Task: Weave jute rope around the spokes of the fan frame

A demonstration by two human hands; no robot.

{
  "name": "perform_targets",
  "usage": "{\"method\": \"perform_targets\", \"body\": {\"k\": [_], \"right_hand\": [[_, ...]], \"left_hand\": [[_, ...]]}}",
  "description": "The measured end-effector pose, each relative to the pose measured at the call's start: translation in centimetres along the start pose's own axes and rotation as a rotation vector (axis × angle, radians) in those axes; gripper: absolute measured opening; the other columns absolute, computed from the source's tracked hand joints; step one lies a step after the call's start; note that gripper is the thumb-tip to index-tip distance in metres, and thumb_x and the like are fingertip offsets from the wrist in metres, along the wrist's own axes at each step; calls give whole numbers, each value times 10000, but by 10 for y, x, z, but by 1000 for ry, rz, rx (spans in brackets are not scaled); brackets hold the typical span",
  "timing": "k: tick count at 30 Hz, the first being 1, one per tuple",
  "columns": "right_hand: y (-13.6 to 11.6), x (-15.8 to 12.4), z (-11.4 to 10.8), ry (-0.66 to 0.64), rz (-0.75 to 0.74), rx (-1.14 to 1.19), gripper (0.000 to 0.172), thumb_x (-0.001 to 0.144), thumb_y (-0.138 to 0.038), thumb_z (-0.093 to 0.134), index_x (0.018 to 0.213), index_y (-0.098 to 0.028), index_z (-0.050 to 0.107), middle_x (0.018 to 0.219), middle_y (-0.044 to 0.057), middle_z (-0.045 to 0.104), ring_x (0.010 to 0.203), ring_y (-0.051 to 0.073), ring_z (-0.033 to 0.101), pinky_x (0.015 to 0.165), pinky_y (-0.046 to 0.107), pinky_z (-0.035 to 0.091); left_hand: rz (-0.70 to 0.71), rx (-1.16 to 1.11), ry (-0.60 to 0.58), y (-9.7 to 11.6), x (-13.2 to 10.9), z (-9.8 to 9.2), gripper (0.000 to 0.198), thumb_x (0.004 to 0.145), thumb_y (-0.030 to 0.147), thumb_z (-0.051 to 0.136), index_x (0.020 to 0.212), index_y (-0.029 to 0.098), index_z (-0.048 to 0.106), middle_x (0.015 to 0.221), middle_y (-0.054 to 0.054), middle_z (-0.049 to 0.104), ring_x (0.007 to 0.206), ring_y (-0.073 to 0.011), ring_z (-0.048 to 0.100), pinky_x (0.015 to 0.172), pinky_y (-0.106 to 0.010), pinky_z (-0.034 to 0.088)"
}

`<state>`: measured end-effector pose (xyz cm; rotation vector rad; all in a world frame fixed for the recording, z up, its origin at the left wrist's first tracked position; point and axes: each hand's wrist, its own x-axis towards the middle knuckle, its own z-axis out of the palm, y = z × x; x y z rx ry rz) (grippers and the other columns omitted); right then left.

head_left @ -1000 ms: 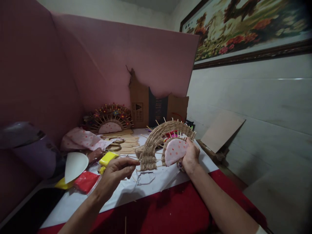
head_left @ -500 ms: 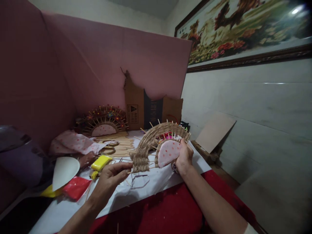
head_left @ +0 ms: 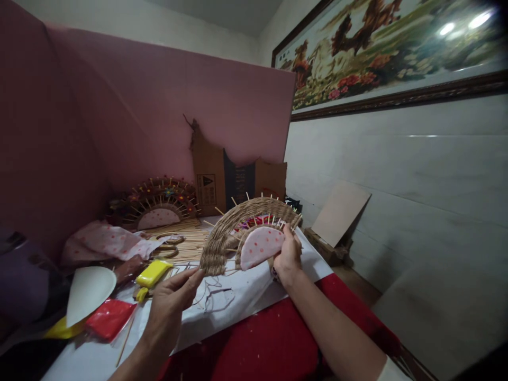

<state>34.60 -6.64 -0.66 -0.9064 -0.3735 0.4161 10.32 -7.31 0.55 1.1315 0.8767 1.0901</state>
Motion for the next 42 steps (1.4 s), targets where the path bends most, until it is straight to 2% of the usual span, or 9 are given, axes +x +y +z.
{"method": "perform_targets", "body": {"k": [6,12,14,17,22,26,30,36,42], "right_hand": [[-32,-30,19,-243,360,472,228,659,-364,652,792,-201,565,731,-23,649,699,141,614,695,300,497],[-35,-60,21,-431,510,513,320,593,-345,720,853,-204,597,827,10,669,864,195,606,768,355,498],[-31,-70,20,-451,548,459,343,567,-235,752,868,-212,586,805,-16,666,833,168,613,757,324,508],[-26,-79,19,-475,617,344,265,595,-186,740,803,-181,575,674,-40,644,611,116,609,659,296,538],[-27,-78,22,-401,600,343,291,557,-115,749,771,-169,561,636,-65,620,533,88,582,501,222,532],[-26,-76,21,-379,631,350,254,582,-128,740,746,-168,552,633,-53,627,538,97,590,496,228,533],[-22,-74,19,-369,651,345,272,596,-133,735,793,-185,555,661,-55,633,541,97,593,506,229,537],[-18,-71,17,-385,631,364,268,626,-138,718,832,-194,557,696,-63,641,594,92,606,565,220,550],[-16,-70,16,-370,594,347,296,615,-141,728,857,-190,564,693,-63,646,579,89,600,538,221,547]], "left_hand": [[-20,-264,-40,10,7,-12,228,668,267,680,621,131,503,476,94,274,401,-17,190,352,-131,166],[-106,-356,-91,7,12,-15,301,686,270,656,595,159,391,448,110,221,357,-14,137,325,-142,115],[-108,-338,-98,7,11,-14,312,671,277,667,590,159,390,442,110,229,355,-11,143,328,-143,112],[-84,-315,-102,8,8,-11,317,665,281,675,580,151,399,447,102,252,367,-10,163,337,-146,117],[-48,-330,-101,9,6,-8,320,695,273,647,553,155,385,435,94,252,375,-20,163,347,-166,118],[-11,-321,-118,12,1,-8,295,751,306,576,556,148,420,447,64,331,395,-36,233,369,-180,175],[-5,-303,-138,15,-3,-7,269,715,272,617,556,133,450,483,49,391,424,-33,278,393,-178,198],[-16,-170,-23,14,-1,-5,274,670,326,655,574,123,498,455,51,421,382,-18,244,375,-182,124],[57,-3,46,12,-2,-8,274,683,377,630,613,129,537,434,78,352,403,-35,255,394,-184,159]]}}
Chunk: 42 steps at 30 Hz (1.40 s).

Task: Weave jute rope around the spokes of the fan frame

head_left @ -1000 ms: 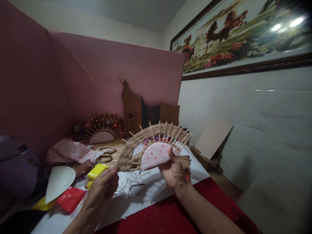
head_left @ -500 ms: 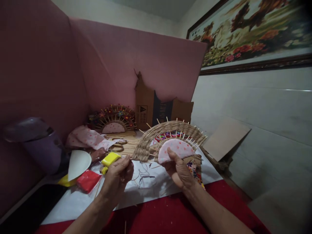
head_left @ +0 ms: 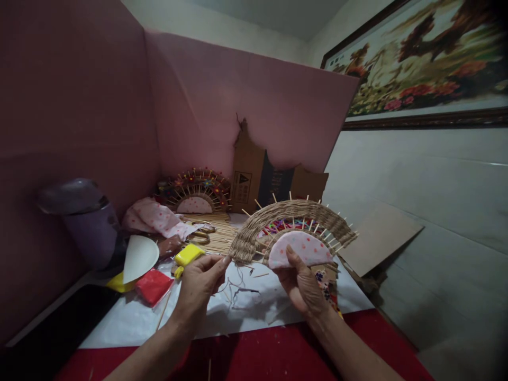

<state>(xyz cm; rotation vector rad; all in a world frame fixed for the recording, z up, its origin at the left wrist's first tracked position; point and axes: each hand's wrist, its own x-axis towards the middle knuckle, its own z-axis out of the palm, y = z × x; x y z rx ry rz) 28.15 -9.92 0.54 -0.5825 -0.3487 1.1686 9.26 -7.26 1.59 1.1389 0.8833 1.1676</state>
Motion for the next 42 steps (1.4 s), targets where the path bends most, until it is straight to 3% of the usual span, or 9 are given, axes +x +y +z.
{"method": "perform_targets", "body": {"k": [5,10,14,19,26,32,36,38,42], "right_hand": [[1,0,0,5,-17,-26,321,615,-129,727,888,-190,570,705,-64,645,592,87,604,529,211,543],[1,-1,-2,17,-25,-68,305,609,-139,731,866,-183,572,712,-63,640,597,87,601,536,217,546],[-2,1,-4,-9,-35,-99,282,579,-117,739,804,-173,580,666,-70,621,572,78,585,529,191,530],[-5,2,-5,-39,-15,-124,287,554,-105,739,785,-172,584,677,-60,628,582,83,581,535,191,520],[-10,2,-4,-17,11,-95,281,557,-108,721,791,-189,588,703,-52,648,597,93,598,568,197,525],[-12,7,-7,-8,90,-59,304,565,-124,715,836,-189,592,658,-42,650,584,108,607,527,205,523],[-12,5,-7,19,90,-61,311,553,-117,713,831,-181,590,683,-27,659,577,120,607,506,218,529],[-12,4,-6,32,70,-73,301,551,-105,712,815,-182,588,691,-27,660,584,119,610,535,218,537],[-13,1,-4,17,19,-92,313,551,-80,708,810,-206,585,673,-53,644,595,111,610,577,210,538]], "left_hand": [[125,259,62,-1,1,-2,282,699,385,598,578,135,548,466,54,394,455,-68,331,432,-201,240],[432,753,74,2,1,-8,204,772,303,514,645,161,587,594,-3,551,570,-126,474,546,-246,333],[611,1080,38,5,0,-13,165,794,246,475,685,163,567,652,-29,578,620,-155,507,583,-269,333],[657,1097,28,9,4,-18,152,747,274,555,628,178,550,591,-9,559,557,-143,476,540,-262,298],[408,616,-99,11,10,-19,187,708,337,603,611,177,601,556,-8,548,531,-127,452,506,-235,326],[336,501,-106,14,8,-14,159,696,300,608,632,155,630,586,-16,559,569,-125,465,528,-230,349],[258,463,-143,12,9,-14,240,685,347,619,555,154,559,501,27,457,491,-90,375,465,-215,279],[171,405,-189,12,10,-14,295,676,376,626,524,153,505,473,44,415,458,-74,335,439,-207,244],[-140,143,-314,13,11,-15,361,661,417,631,510,162,426,417,72,347,382,-44,242,387,-195,132]]}}
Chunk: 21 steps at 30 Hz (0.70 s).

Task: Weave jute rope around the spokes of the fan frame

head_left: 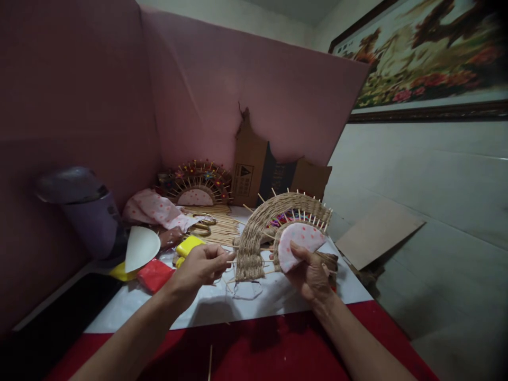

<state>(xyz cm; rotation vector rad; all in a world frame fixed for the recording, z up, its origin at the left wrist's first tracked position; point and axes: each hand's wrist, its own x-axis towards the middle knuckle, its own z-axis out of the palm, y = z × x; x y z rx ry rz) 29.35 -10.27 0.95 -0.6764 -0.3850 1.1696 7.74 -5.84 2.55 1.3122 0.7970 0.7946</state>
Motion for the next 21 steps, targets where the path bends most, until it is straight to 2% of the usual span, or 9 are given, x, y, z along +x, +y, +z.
{"method": "perform_targets", "body": {"k": [4,7,10,14,18,21], "right_hand": [[0,-1,1,-51,11,-51,227,584,-123,702,767,-194,588,652,-46,632,588,108,599,591,218,534],[0,1,-2,-41,18,-71,209,580,-134,707,745,-182,588,651,-43,629,589,109,597,584,214,527],[1,4,-5,-25,21,-79,229,567,-133,717,755,-172,592,682,-35,642,585,114,597,559,217,523],[1,8,-9,-34,27,-68,230,575,-125,715,768,-166,597,706,-22,655,596,118,603,546,215,523],[1,9,-7,8,32,-40,225,571,-97,716,753,-163,600,677,-31,652,556,95,588,515,186,511],[0,9,-5,12,22,-49,204,565,-92,715,721,-160,601,656,-35,646,540,98,583,507,197,512]], "left_hand": [[-152,-216,-129,1,0,-1,371,664,413,635,515,161,407,430,77,313,372,-31,192,378,-202,73],[-174,-242,-90,2,0,-1,359,644,402,657,519,152,432,433,77,313,371,-25,190,375,-199,66],[-110,-178,11,2,0,1,348,618,412,675,518,142,479,407,76,320,366,-28,205,377,-192,77],[5,10,147,2,0,2,317,621,415,666,535,131,557,398,43,410,366,-36,244,385,-189,117],[133,138,176,2,0,1,224,593,348,694,562,141,615,463,16,495,427,-73,356,412,-195,220],[292,290,177,0,-2,0,146,647,305,655,619,162,651,564,-18,575,536,-127,464,496,-226,321]]}}
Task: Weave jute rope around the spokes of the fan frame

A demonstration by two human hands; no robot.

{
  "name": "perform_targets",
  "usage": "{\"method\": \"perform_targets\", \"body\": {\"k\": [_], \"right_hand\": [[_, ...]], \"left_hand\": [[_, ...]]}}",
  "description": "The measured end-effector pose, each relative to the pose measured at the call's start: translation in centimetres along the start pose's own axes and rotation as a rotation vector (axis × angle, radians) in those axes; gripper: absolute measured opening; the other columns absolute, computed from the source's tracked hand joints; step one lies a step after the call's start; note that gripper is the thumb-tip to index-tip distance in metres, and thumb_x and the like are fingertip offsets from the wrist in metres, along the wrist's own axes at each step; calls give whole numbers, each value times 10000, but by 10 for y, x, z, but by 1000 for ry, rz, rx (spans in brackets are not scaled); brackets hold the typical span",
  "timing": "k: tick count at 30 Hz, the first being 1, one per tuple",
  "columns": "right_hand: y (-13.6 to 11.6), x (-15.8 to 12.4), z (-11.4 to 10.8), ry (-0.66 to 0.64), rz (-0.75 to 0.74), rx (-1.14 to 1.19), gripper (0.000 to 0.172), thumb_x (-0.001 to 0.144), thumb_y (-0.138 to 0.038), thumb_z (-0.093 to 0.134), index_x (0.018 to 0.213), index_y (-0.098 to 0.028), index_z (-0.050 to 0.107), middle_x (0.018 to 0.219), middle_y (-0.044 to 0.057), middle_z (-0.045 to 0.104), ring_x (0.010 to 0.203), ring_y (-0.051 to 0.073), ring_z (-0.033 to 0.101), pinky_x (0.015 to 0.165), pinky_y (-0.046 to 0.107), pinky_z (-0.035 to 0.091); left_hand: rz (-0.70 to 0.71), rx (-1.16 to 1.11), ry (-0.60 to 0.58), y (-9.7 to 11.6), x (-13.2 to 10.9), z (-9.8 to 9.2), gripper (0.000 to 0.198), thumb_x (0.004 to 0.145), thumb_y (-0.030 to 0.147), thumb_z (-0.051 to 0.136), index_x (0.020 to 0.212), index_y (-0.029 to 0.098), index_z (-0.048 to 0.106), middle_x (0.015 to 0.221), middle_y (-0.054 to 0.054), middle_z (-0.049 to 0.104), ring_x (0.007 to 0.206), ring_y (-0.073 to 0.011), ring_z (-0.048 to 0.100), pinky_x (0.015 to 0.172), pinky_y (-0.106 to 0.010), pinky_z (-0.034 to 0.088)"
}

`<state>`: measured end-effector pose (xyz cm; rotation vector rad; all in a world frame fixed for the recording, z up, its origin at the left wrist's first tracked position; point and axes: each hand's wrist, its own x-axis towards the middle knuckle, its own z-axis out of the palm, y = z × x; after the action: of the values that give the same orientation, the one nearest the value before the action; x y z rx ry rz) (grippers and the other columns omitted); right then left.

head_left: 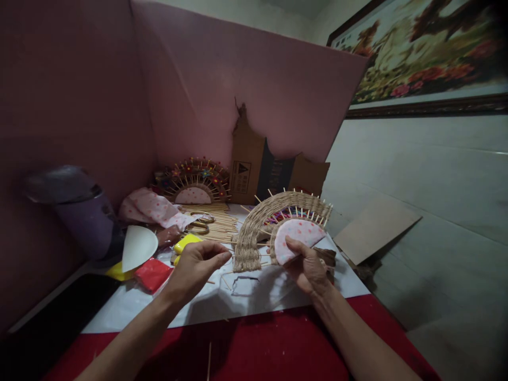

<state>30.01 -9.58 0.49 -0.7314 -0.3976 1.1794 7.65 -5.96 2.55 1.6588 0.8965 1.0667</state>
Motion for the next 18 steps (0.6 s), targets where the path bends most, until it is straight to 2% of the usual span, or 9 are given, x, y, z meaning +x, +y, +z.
{"method": "perform_targets", "body": {"k": [4,7,12,18], "right_hand": [[-1,-3,3,-14,13,-27,195,561,-94,716,714,-155,612,640,-32,647,529,100,580,499,196,505],[-2,-5,6,-21,29,-45,186,556,-95,714,710,-144,622,643,-20,653,532,100,580,500,188,499],[-3,-5,5,-25,64,-57,166,548,-90,714,680,-134,624,636,-20,648,533,89,566,517,185,488],[-2,-3,1,-44,89,-84,159,564,-94,714,691,-131,626,646,-18,648,548,85,564,548,191,490]], "left_hand": [[319,420,31,-4,-2,-1,101,735,225,566,685,204,651,661,-26,614,632,-153,516,598,-256,344],[437,656,39,-5,-2,-2,133,776,221,522,700,203,629,685,-25,614,648,-150,528,605,-255,340],[528,780,48,-5,0,-4,155,786,281,529,684,190,603,678,-23,593,638,-142,530,594,-247,347],[525,807,47,-3,1,-5,157,773,292,551,663,190,599,669,-18,581,627,-139,519,578,-247,336]]}}
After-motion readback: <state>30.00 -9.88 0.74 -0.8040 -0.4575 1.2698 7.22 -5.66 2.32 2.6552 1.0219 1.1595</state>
